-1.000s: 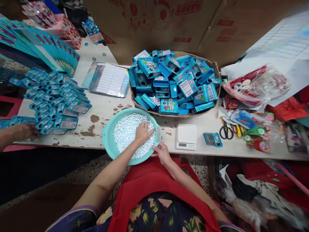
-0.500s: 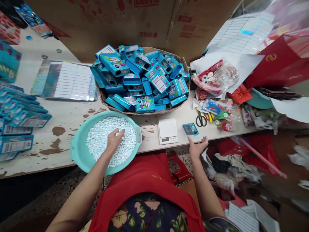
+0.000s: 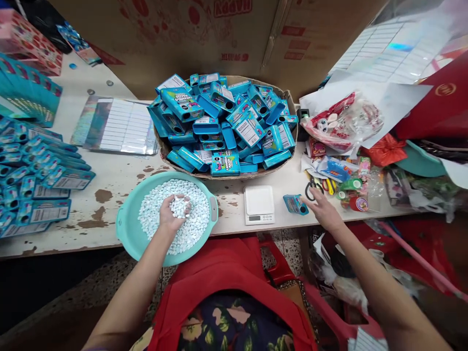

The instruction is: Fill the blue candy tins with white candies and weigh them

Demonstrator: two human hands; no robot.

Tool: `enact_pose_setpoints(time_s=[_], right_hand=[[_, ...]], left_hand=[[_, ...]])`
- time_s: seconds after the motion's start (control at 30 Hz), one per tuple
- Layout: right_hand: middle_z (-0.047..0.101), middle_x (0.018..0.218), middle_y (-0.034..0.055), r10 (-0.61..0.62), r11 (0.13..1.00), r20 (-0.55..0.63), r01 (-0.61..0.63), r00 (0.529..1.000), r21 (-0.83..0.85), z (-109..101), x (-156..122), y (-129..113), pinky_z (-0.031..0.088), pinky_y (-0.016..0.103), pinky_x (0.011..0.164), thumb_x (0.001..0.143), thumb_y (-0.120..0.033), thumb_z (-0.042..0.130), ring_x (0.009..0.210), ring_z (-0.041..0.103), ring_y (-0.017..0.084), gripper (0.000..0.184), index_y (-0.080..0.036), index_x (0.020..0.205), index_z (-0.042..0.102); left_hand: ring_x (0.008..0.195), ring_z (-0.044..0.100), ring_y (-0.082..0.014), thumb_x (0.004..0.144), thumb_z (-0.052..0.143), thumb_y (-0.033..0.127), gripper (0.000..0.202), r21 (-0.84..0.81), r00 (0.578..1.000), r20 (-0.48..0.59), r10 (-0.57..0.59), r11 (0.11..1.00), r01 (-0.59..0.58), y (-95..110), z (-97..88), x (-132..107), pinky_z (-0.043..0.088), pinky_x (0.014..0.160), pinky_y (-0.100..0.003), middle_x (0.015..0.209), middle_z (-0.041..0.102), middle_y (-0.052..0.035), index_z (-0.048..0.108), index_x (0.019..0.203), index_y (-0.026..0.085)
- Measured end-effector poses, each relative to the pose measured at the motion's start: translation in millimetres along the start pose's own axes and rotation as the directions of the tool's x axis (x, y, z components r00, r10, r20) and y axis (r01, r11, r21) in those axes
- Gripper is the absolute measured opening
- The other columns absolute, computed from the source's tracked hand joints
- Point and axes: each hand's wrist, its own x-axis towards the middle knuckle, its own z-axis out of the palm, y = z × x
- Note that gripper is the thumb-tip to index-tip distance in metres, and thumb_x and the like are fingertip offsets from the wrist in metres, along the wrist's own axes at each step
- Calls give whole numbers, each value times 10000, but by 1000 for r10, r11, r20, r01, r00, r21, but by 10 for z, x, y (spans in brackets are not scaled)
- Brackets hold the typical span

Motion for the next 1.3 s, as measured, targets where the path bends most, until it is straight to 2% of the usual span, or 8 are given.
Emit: enact_pose_setpoints(time_s=[0.13,0.27,0.53,0.7,0.87,0.97,1.07,1.3], right_hand=[[360,1457,-7,-294,954,307,298,905,36,9,190,62,534,375,862,778,57,385,1345,338,263,663,-361,1276,515],[458,1369,75,-234,959,352,274,906,-66,-30,197,-25,534,360,797,782,23,440,1167,494,267,551,-282,1222,568],[608,972,113,230,953,153,-254,961,166,-44,-164,-313,481,356,773,758,-364,677,901,551,237,277,-183,966,653],[625,867,56,662,650,-24,-558,749,515,-324,-156,-879,485,346,764,675,-504,732,801,588,198,431,-176,936,630],[644,926,55,833,164,128,-462,538,872,-476,408,-1798,514,319,729,623,-421,777,795,621,182,474,-164,981,603],[651,909,42,709,69,260,-431,655,900,-468,819,-2350,520,302,725,633,-400,784,794,627,176,457,-174,989,607],[641,955,39,550,201,190,-350,813,915,-466,1127,-2763,509,304,774,677,-390,770,848,618,172,396,-193,985,617],[618,950,39,318,465,-17,-141,948,874,-495,1551,-3183,474,331,811,740,-383,735,915,571,187,326,-218,991,609]], left_hand=[[508,504,-138,724,508,319,159,-18,999,46,-13,1000,14,15,33,-4,339,373,-193,679,529,-44,524,758,164],[574,552,-154,751,507,369,203,-42,1000,-23,1,999,-2,28,73,-16,380,398,-200,751,568,-63,507,745,166],[538,532,-135,734,517,330,199,31,999,-28,26,999,-25,-25,106,-20,391,403,-204,682,549,-45,562,818,155],[476,481,-120,789,497,439,276,-19,1000,2,-19,1000,19,3,123,-19,350,381,-200,593,495,-20,495,717,172],[537,533,-123,768,526,389,219,-49,999,-26,-48,998,46,-71,140,70,396,422,-201,681,563,-31,512,787,172],[421,415,-77,749,530,344,183,-46,990,-3,-144,989,144,-79,198,48,290,360,-175,571,461,9,470,713,174],[394,362,-72,724,548,359,208,-34,992,95,-83,996,87,-17,331,-197,225,343,-185,544,411,22,450,676,182],[557,512,-112,725,547,375,232,17,868,235,438,891,-455,-44,676,-822,398,482,-227,613,492,-23,516,626,167]])
